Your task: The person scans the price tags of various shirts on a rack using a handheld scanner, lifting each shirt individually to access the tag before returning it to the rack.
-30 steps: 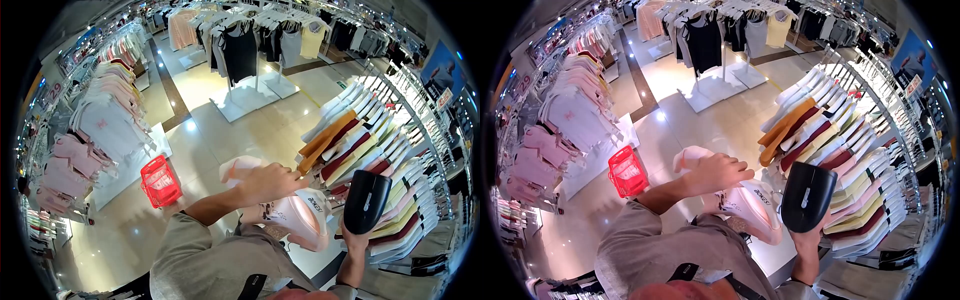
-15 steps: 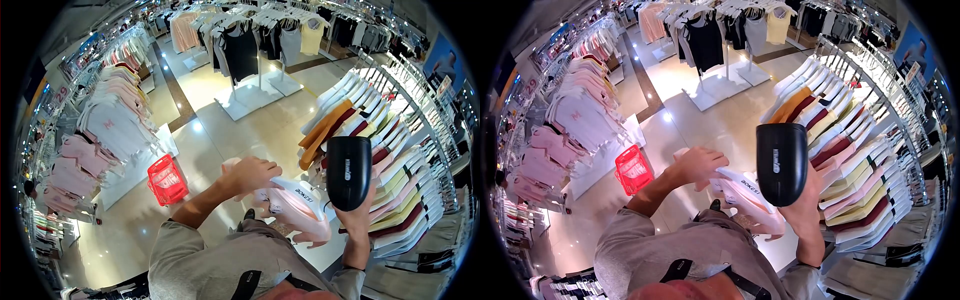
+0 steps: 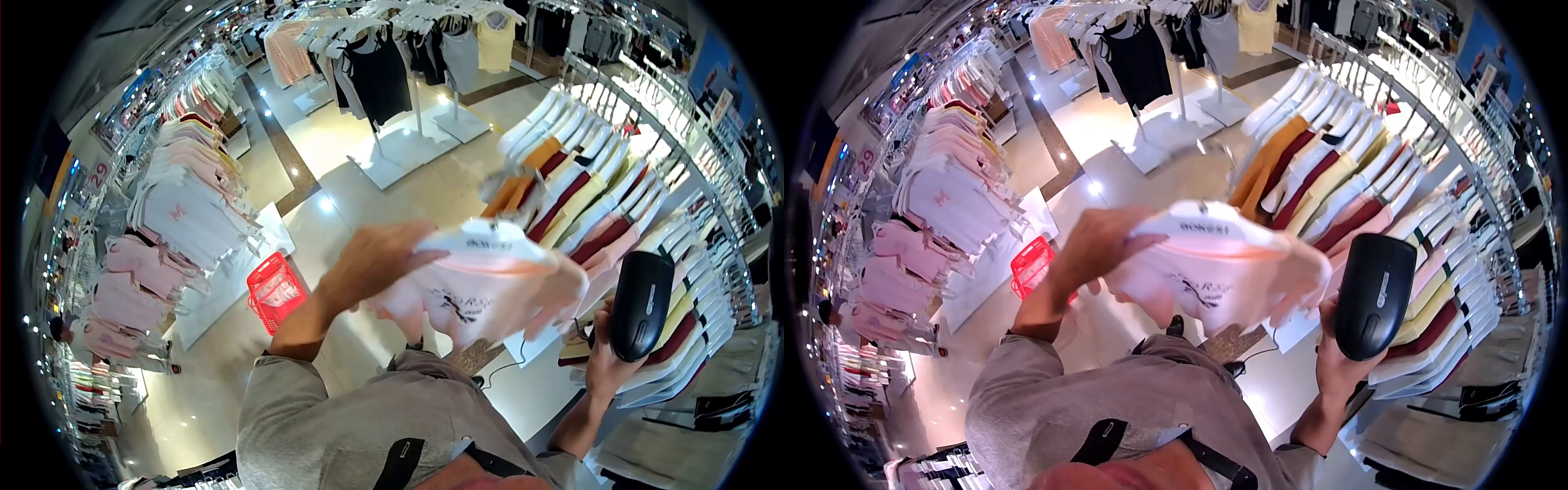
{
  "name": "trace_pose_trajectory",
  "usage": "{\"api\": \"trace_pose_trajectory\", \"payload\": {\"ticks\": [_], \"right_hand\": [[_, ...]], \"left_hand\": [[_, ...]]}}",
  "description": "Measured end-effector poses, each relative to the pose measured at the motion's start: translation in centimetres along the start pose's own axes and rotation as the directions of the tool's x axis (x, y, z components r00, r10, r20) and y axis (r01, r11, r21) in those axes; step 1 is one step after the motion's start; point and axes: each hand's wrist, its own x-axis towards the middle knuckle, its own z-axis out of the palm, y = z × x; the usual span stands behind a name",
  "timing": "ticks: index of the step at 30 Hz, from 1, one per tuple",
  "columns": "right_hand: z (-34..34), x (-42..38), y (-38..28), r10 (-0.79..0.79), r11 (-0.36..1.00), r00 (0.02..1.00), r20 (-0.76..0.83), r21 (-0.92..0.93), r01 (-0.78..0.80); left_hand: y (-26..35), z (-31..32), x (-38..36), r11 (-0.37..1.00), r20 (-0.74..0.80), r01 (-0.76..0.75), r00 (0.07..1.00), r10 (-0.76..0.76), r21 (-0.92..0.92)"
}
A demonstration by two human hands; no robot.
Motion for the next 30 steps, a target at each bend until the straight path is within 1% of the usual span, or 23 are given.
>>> {"api": "trace_pose_trajectory", "payload": {"ticks": [1, 3, 4, 5, 7, 8, 9, 10, 11, 12, 13, 14, 15, 17, 19, 21, 23, 24, 25, 27, 28, 29, 30], "right_hand": [[-0.3, -0.6, 0.7, 0.047, 0.993, 0.999, -0.005, 0.113, -0.046], [-1.9, -2.9, 5.6, 0.099, 0.995, 0.995, -0.013, 0.008, -0.099], [-1.9, -3.7, 7.1, 0.116, 0.988, 0.993, -0.029, -0.096, -0.119], [-1.2, -4.6, 7.8, 0.07, 0.992, 0.997, -0.017, -0.103, -0.072], [-1.0, -6.5, 9.3, 0.337, 0.942, 0.936, 0.1, -0.028, -0.336], [-0.7, -7.2, 10.0, 0.366, 0.93, 0.922, 0.126, -0.028, -0.366], [-0.4, -8.1, 11.1, 0.399, 0.916, 0.905, 0.148, -0.029, -0.4], [0.0, -9.4, 13.9, 0.359, 0.932, 0.924, 0.131, -0.005, -0.362], [0.1, -10.4, 15.7, 0.359, 0.932, 0.923, 0.14, -0.002, -0.362], [0.6, -10.8, 16.0, 0.367, 0.924, 0.921, 0.129, 0.064, -0.377], [0.3, -11.1, 16.6, 0.417, 0.902, 0.888, 0.195, 0.036, -0.431], [0.4, -11.1, 16.1, 0.43, 0.9, 0.883, 0.189, -0.014, -0.436], [0.5, -11.7, 16.9, 0.403, 0.914, 0.899, 0.17, -0.031, -0.404], [0.6, -12.6, 17.9, 0.422, 0.905, 0.89, 0.174, -0.024, -0.425], [1.1, -13.9, 19.3, 0.435, 0.892, 0.882, 0.184, 0.046, -0.449], [1.1, -14.8, 20.4, 0.423, 0.896, 0.882, 0.205, 0.051, -0.442], [1.3, -16.0, 21.8, 0.426, 0.894, 0.876, 0.228, 0.045, -0.446], [1.5, -16.9, 23.4, 0.448, 0.887, 0.858, 0.251, -0.007, -0.461], [1.9, -17.6, 24.7, 0.455, 0.876, 0.851, 0.264, 0.04, -0.481], [2.3, -18.3, 26.5, 0.49, 0.858, 0.818, 0.303, -0.002, -0.513], [2.4, -18.1, 26.6, 0.491, 0.853, 0.801, 0.344, -0.002, -0.522], [2.8, -18.4, 27.7, 0.469, 0.861, 0.806, 0.363, 0.017, -0.509], [3.0, -18.2, 28.0, 0.494, 0.837, 0.773, 0.397, 0.021, -0.546]], "left_hand": [[-0.1, -0.5, 0.6, 1.0, -0.042, 0.012, 0.999, -0.011, 0.025], [0.0, -1.8, 1.9, 0.989, -0.002, 0.148, 0.989, -0.148, 0.02], [0.3, -2.3, 2.5, 0.989, -0.029, 0.144, 0.989, -0.143, 0.041], [0.7, -2.9, 3.2, 0.988, -0.06, 0.141, 0.989, -0.137, 0.065], [1.8, -3.9, 4.4, 0.969, -0.05, 0.23, 0.973, -0.226, 0.091], [2.2, -4.3, 5.0, 0.957, -0.042, 0.272, 0.962, -0.269, 0.105], [2.1, -4.7, 5.5, 0.955, -0.035, 0.285, 0.958, -0.284, 0.075], [2.6, -5.2, 6.2, 0.937, -0.049, 0.334, 0.943, -0.33, 0.107], [2.9, -5.3, 6.8, 0.918, -0.051, 0.372, 0.928, -0.369, 0.135], [1.8, -4.9, 7.2, 0.959, -0.1, 0.263, 0.962, -0.253, 0.103], [0.4, -4.6, 7.5, 0.987, -0.138, 0.146, 0.981, -0.136, 0.064], [-0.2, -4.7, 7.7, 0.986, -0.116, 0.165, 0.98, -0.164, -0.002], [-0.4, -4.8, 8.2, 0.98, -0.098, 0.187, 0.976, -0.192, -0.063], [0.4, -5.1, 8.7, 0.972, -0.074, 0.146, 0.984, -0.161, -0.182], [0.1, -5.7, 9.0, 0.977, -0.091, 0.163, 0.98, -0.176, -0.139], [-0.6, -6.4, 9.2, 0.978, -0.079, 0.184, 0.978, -0.192, -0.101], [-1.6, -7.3, 9.5, 0.982, -0.095, 0.163, 0.981, -0.172, -0.091], [-3.3, -8.5, 9.5, 0.989, -0.073, 0.137, 0.987, -0.141, -0.059], [-4.4, -9.4, 9.4, 0.991, -0.091, 0.112, 0.989, -0.118, -0.075], [-5.6, -11.7, 9.0, 0.987, -0.095, 0.162, 0.982, -0.161, -0.005], [-5.8, -12.5, 8.8, 0.984, -0.113, 0.179, 0.978, -0.177, 0.008], [-5.8, -13.3, 8.6, 0.98, -0.133, 0.198, 0.972, -0.193, 0.023], [-5.4, -13.7, 8.4, 0.984, -0.135, 0.171, 0.977, -0.164, 0.044]]}}
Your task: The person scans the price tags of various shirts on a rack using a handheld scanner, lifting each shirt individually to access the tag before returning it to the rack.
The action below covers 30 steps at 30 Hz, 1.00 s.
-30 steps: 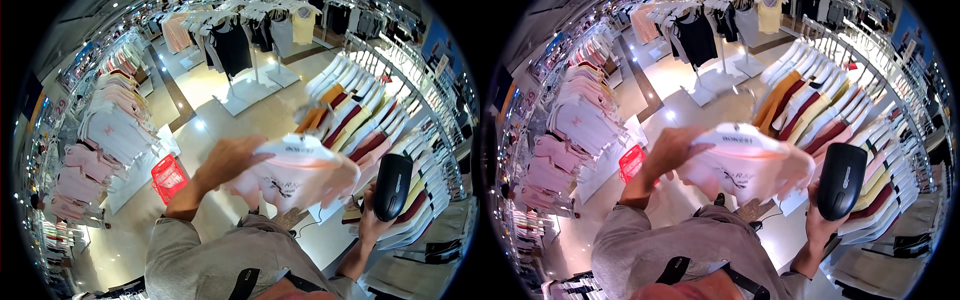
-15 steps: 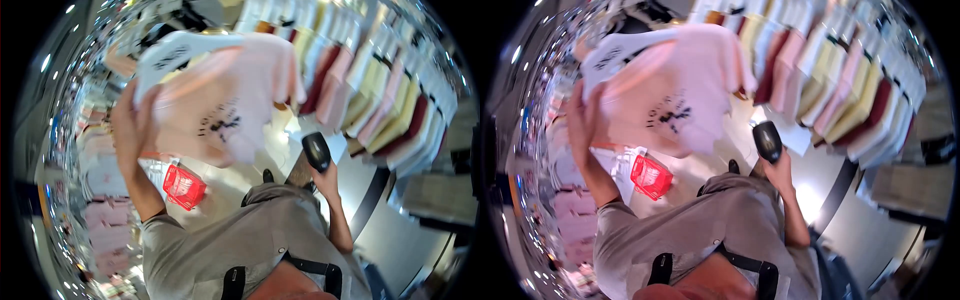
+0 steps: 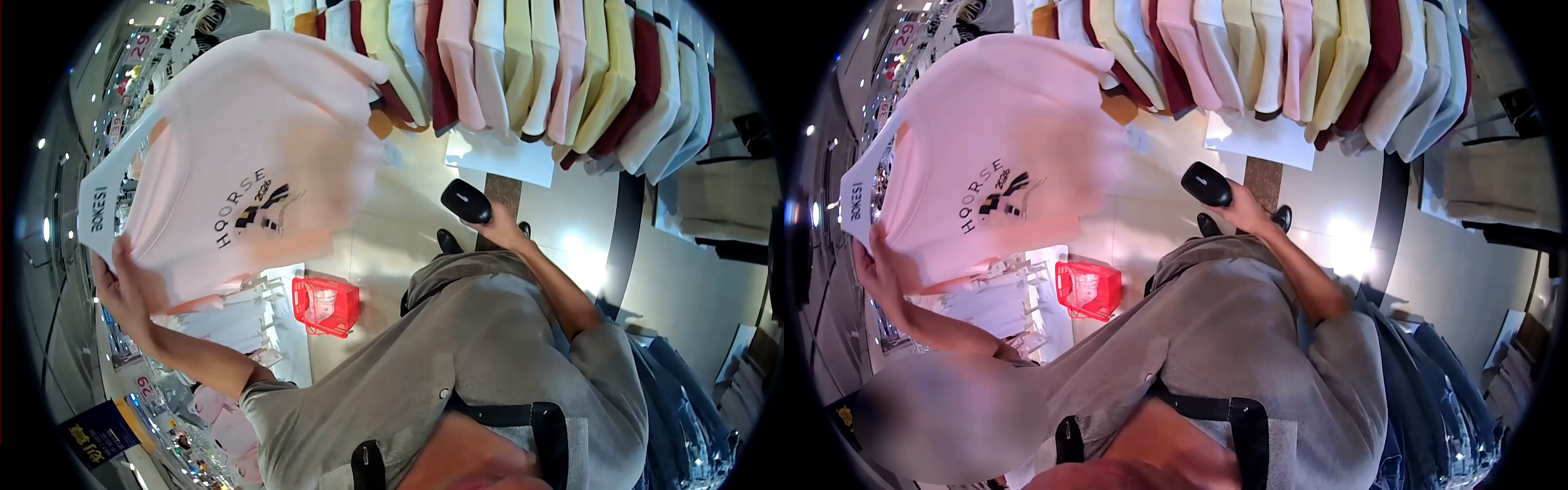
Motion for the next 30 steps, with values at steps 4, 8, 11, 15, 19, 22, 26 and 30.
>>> {"api": "trace_pose_trajectory", "payload": {"ticks": [4, 8, 11, 15, 19, 22, 26, 30], "right_hand": [[1.6, 2.3, 0.9, -0.045, 0.987, 0.995, 0.085, 0.16, 0.031], [2.3, 5.6, 0.7, 0.056, 0.99, 0.974, 0.22, 0.116, -0.083], [2.6, 7.4, 1.4, 0.079, 0.994, 0.959, 0.271, 0.054, -0.097], [3.0, 7.2, 0.0, -0.005, 0.997, 0.978, 0.211, 0.075, -0.011], [1.1, 5.8, -6.1, 0.132, 0.971, 0.963, 0.235, 0.165, -0.173], [-0.1, 4.3, -11.6, -0.019, 0.98, 0.987, -0.162, 0.191, 0.051], [-3.7, 3.9, -17.1, -0.185, 0.943, 0.933, -0.309, 0.213, 0.257], [-6.4, 2.1, -21.0, -0.284, 0.937, 0.951, -0.124, 0.176, 0.303]], "left_hand": [[0.1, -1.4, -0.7, 0.996, -0.042, 0.083, 0.996, -0.082, 0.017], [0.1, -1.6, -0.8, 0.996, -0.045, 0.083, 0.996, -0.082, 0.022], [-0.4, -1.8, -0.7, 0.996, -0.042, 0.074, 0.996, -0.073, 0.046], [-0.9, -2.3, -1.0, 0.996, -0.007, 0.067, 0.998, -0.067, 0.055], [-1.6, -2.2, -3.0, 0.998, 0.076, 0.044, 0.996, -0.047, 0.049], [1.8, 1.6, -3.8, 0.991, 0.246, 0.125, 0.963, -0.109, -0.054], [5.0, 6.1, -3.9, 0.982, 0.529, 0.032, 0.846, 0.073, -0.187], [6.2, 10.0, -3.3, 0.894, 0.555, -0.392, 0.704, 0.444, -0.218]]}}
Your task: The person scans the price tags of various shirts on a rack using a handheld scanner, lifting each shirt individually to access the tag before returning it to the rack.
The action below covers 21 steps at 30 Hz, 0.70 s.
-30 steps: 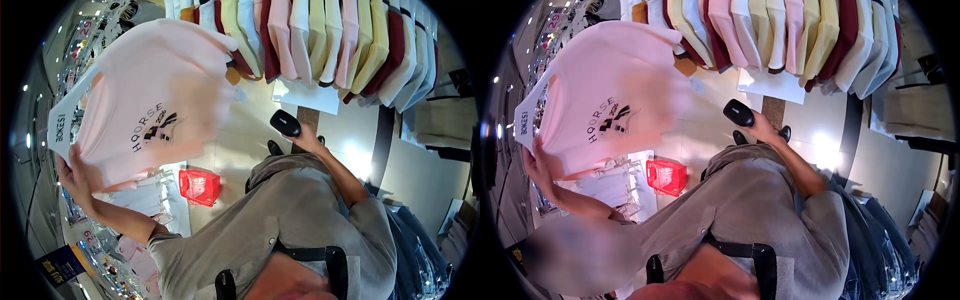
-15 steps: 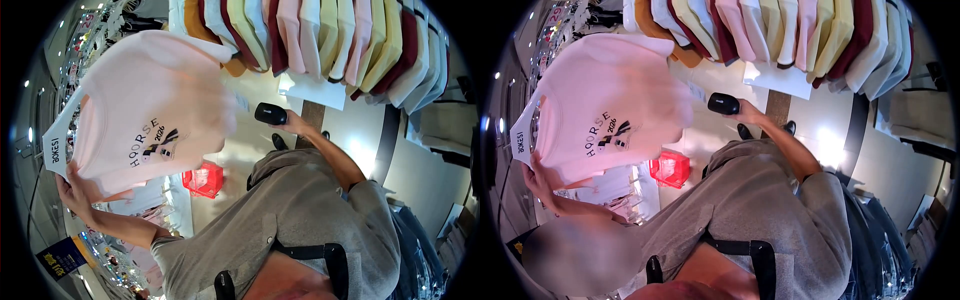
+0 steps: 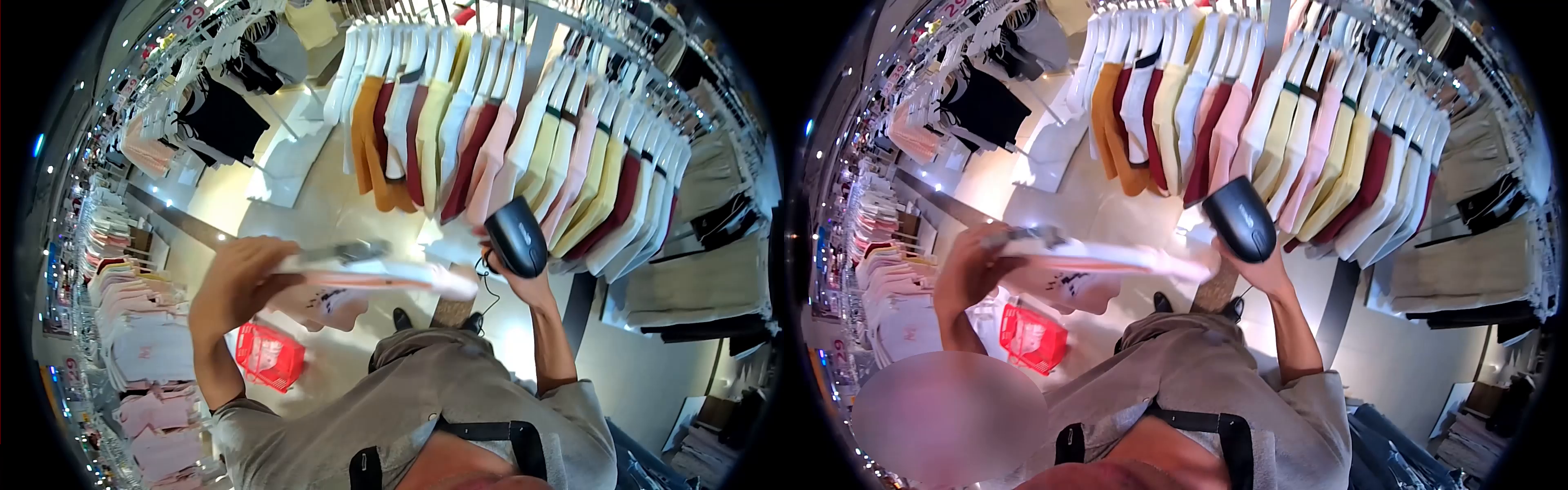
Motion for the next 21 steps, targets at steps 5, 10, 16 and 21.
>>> {"api": "trace_pose_trajectory", "payload": {"ticks": [5, 10, 16, 21], "right_hand": [[1.3, -1.5, -5.3, -0.051, 0.999, 0.928, 0.369, 0.027, 0.044], [1.8, -3.5, -7.5, -0.109, 0.943, 0.941, 0.32, -0.267, 0.2], [1.0, -6.2, -9.9, -0.083, 0.916, 0.975, 0.204, -0.369, 0.156], [-1.2, -7.0, -10.9, -0.172, 0.852, 0.966, 0.196, -0.463, 0.245]], "left_hand": [[-1.7, 3.3, 4.2, 0.94, 0.079, -0.306, 0.944, 0.32, -0.153], [-2.2, 5.4, 8.8, 0.857, -0.011, -0.383, 0.915, 0.404, -0.346], [0.6, 8.7, 13.3, 0.756, -0.015, -0.42, 0.878, 0.478, -0.502], [2.2, 11.5, 16.5, 0.656, -0.022, -0.411, 0.856, 0.516, -0.633]]}}
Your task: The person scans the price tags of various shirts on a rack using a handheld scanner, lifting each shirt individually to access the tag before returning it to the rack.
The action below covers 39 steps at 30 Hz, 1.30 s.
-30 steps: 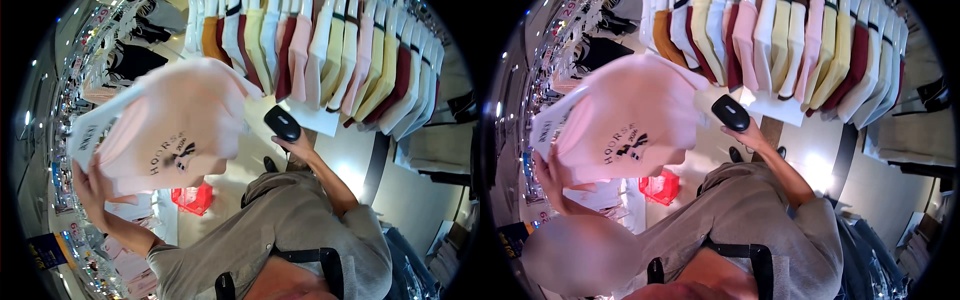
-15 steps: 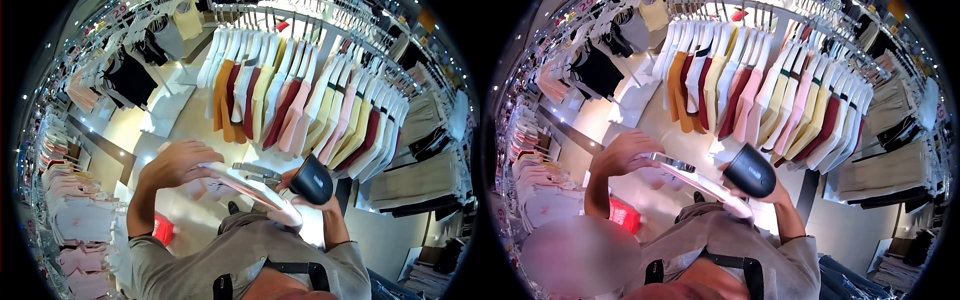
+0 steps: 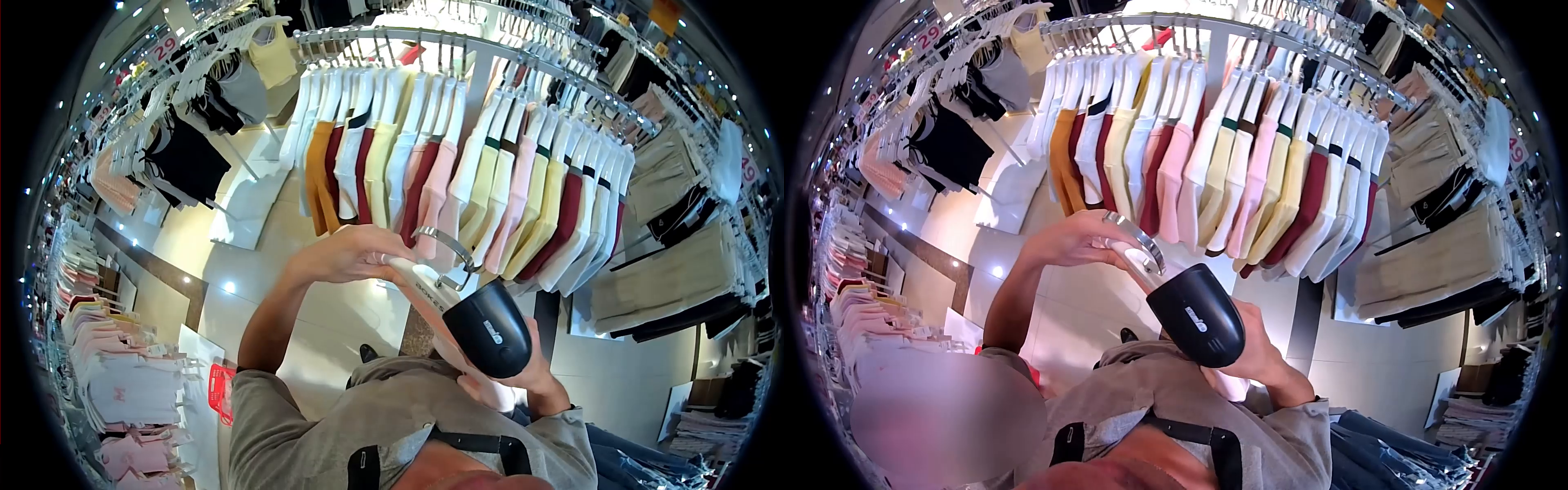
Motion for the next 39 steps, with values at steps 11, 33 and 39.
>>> {"api": "trace_pose_trajectory", "payload": {"ticks": [11, 33, 39], "right_hand": [[-4.0, -2.5, 1.9, 0.115, 0.993, 0.976, -0.186, 0.021, -0.114], [11.4, 12.4, -6.3, 0.412, 0.854, 0.55, -0.726, 0.096, -0.511], [12.9, 17.8, -6.7, 0.384, 0.815, 0.549, -0.743, -0.007, -0.579]], "left_hand": [[-7.9, 1.4, 5.7, 0.947, -0.713, 0.263, 0.628, -0.314, -0.185], [-22.5, 6.0, 3.3, 0.342, -0.342, -0.23, 0.885, -0.315, -0.911], [-23.4, 8.2, 6.1, 0.48, -0.466, -0.171, 0.644, -0.607, -0.86]]}}
